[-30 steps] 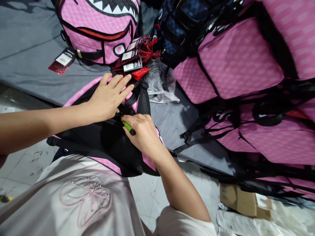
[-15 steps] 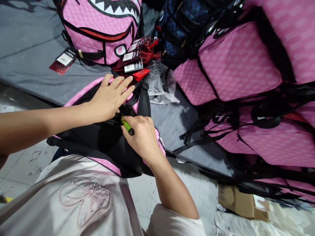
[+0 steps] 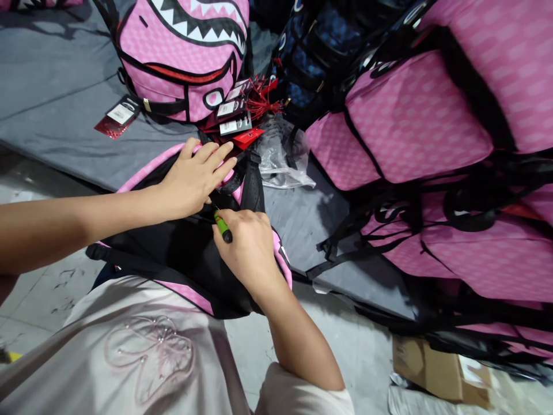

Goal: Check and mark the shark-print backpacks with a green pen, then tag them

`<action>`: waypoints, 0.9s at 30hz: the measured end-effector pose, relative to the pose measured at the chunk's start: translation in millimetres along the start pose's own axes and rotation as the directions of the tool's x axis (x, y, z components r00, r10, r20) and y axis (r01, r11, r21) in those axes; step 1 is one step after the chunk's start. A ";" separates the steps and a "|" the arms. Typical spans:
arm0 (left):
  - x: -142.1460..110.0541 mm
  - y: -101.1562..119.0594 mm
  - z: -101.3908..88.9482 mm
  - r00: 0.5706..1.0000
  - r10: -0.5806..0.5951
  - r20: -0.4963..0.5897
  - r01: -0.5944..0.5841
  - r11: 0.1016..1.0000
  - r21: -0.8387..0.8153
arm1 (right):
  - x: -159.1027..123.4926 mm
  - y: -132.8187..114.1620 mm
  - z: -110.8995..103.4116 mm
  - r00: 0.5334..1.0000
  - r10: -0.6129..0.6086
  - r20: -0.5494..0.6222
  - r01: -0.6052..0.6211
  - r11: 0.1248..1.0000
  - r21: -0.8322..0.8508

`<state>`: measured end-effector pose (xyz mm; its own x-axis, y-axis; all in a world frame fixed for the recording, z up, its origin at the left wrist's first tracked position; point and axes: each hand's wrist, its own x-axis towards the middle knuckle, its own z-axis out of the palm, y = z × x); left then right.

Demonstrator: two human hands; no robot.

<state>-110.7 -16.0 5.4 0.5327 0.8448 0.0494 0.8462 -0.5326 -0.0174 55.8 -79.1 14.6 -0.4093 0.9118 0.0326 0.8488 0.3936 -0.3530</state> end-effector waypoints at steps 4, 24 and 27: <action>2.3 -0.7 0.3 1.000 0.005 -0.004 -0.005 1.000 -0.006 | 1.6 -1.9 3.3 1.000 -0.023 0.000 0.023 0.999 0.047; -12.7 -32.7 -35.8 0.933 -0.170 0.317 0.106 0.972 0.209 | -5.3 -13.3 33.4 0.991 0.013 -0.135 0.055 0.871 0.488; -13.3 -37.2 -33.3 0.941 -0.136 0.311 0.071 0.975 0.211 | -6.7 -12.2 36.1 0.988 0.016 -0.153 0.058 0.884 0.464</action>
<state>-149.7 -9.1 38.6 0.3897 0.8829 -0.2619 0.8652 -0.4484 -0.2243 36.0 -94.2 -15.1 -0.3400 0.9250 0.1699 0.5711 0.3466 -0.7441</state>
